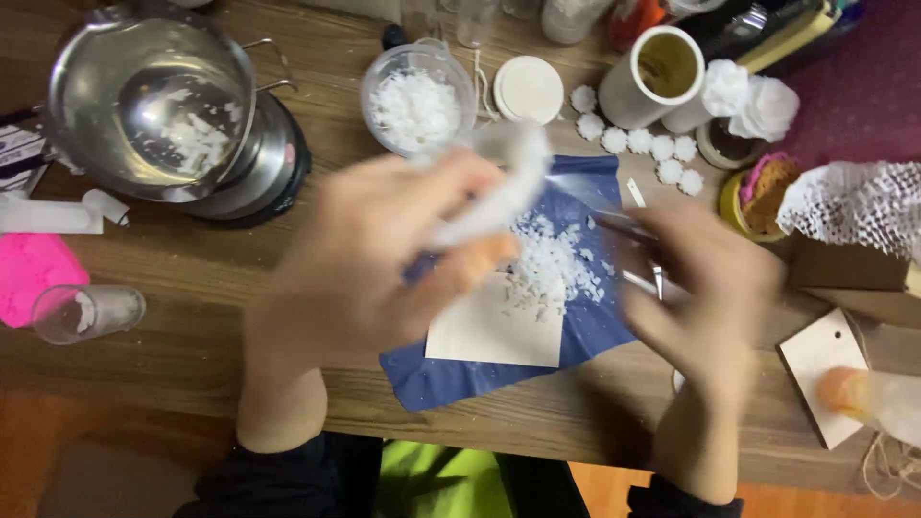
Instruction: Refining a white wax candle mold using a small metal tool to remove excess material and smooth the surface.
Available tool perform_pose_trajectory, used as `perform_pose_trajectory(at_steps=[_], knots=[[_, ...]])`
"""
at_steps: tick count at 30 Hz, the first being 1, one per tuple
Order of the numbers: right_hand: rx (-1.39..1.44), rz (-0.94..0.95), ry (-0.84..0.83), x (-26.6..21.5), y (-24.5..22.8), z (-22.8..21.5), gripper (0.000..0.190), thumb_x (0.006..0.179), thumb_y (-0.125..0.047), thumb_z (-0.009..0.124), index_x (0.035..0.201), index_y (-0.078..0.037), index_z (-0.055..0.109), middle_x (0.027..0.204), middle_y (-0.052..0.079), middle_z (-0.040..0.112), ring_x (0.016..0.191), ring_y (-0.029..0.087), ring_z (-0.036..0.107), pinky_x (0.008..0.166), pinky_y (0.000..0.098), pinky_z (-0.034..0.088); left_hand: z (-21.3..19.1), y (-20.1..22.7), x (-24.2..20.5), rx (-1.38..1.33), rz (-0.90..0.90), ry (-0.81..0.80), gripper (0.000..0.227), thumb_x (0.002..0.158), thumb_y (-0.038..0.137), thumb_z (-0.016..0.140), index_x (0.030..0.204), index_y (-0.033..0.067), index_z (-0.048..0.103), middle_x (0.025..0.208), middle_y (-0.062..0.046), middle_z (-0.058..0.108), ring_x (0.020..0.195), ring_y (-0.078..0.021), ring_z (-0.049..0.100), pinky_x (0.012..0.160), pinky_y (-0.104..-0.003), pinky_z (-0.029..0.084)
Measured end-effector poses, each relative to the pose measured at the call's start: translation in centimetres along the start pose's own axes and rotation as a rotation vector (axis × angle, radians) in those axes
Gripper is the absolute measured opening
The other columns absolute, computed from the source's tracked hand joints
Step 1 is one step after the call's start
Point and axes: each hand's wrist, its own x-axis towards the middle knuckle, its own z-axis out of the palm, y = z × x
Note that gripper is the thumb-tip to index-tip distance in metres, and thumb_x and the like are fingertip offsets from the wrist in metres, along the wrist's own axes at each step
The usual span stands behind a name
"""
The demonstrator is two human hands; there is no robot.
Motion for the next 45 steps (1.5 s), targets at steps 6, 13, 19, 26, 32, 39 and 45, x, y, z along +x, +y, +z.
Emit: perform_pose_trajectory(at_steps=[6, 13, 19, 26, 32, 39, 45], knots=[[-0.068, -0.217, -0.289, 3.9, 3.6, 9.7, 0.026, 0.079, -0.008, 0.062, 0.104, -0.01, 0.063, 0.092, 0.006, 0.066, 0.074, 0.023, 0.065, 0.062, 0.0348, 0.05, -1.6, 0.7, -0.2, -0.033, -0.043, 0.251, 0.036, 0.093, 0.029, 0.041, 0.087, -0.0027, 0.058, 0.063, -0.002, 0.047, 0.049, -0.0105, 0.038, 0.046, -0.025, 0.029], [-0.26, -0.291, -0.263, 4.1, 4.3, 14.4, 0.016, 0.076, -0.01, 0.06, 0.092, -0.015, 0.057, 0.08, 0.003, 0.059, 0.065, 0.021, 0.059, 0.054, 0.0341, 0.043, -1.7, 0.5, -0.6, 0.115, 0.02, 0.2, 0.031, 0.094, 0.03, 0.046, 0.086, 0.0025, 0.057, 0.061, -0.003, 0.048, 0.051, -0.018, 0.045, 0.051, -0.031, 0.034], [-0.398, -0.365, -0.247, 3.6, 4.6, 17.6, 0.011, 0.075, -0.012, 0.058, 0.081, -0.019, 0.053, 0.07, 0.0, 0.052, 0.057, 0.02, 0.055, 0.047, 0.0336, 0.038, -2.0, 0.4, -0.9, 0.11, 0.036, 0.244, 0.03, 0.093, 0.029, 0.051, 0.088, 0.0004, 0.057, 0.07, -0.006, 0.061, 0.053, -0.0215, 0.05, 0.058, -0.034, 0.042], [-0.575, -0.416, -0.183, 2.4, 4.8, 18.3, 0.013, 0.073, -0.014, 0.056, 0.069, -0.023, 0.048, 0.058, -0.003, 0.045, 0.047, 0.018, 0.049, 0.038, 0.033, 0.031, -1.6, 0.1, -1.1, 0.125, 0.061, 0.227, 0.029, 0.093, 0.029, 0.056, 0.091, 0.0002, 0.057, 0.057, -0.003, 0.049, 0.05, -0.021, 0.048, 0.056, -0.034, 0.041], [-0.719, -0.402, -0.137, 0.6, 3.4, 13.9, 0.018, 0.071, -0.016, 0.055, 0.06, -0.026, 0.044, 0.05, -0.005, 0.039, 0.04, 0.017, 0.045, 0.032, 0.0326, 0.027, -1.0, -0.8, -0.7, 0.166, -0.029, 0.081, 0.018, 0.091, 0.021, 0.063, 0.093, 0.0039, 0.056, 0.067, -0.003, 0.06, 0.05, -0.0145, 0.051, 0.053, -0.033, 0.042], [0.1, -0.289, -0.297, -2.4, -4.0, -4.7, 0.03, 0.088, -0.036, 0.046, 0.075, -0.012, 0.058, 0.051, 0.0, 0.051, 0.036, 0.015, 0.045, 0.038, 0.029, 0.034, 1.4, 1.5, 0.9, -0.324, -0.265, -0.584, 0.05, 0.084, 0.04, 0.048, 0.12, 0.0056, 0.042, 0.095, -0.009, 0.062, 0.078, -0.0191, 0.064, 0.065, -0.025, 0.051], [-0.095, -0.167, 0.227, -3.7, -3.2, -4.7, 0.017, 0.085, -0.017, 0.056, 0.082, -0.005, 0.067, 0.06, 0.003, 0.055, 0.042, 0.014, 0.043, 0.041, 0.0275, 0.032, 4.5, 1.0, 1.6, -0.253, -0.356, -0.538, 0.017, 0.087, 0.023, 0.052, 0.101, 0.0129, 0.047, 0.085, -0.002, 0.059, 0.066, -0.0147, 0.057, 0.062, -0.031, 0.043]])
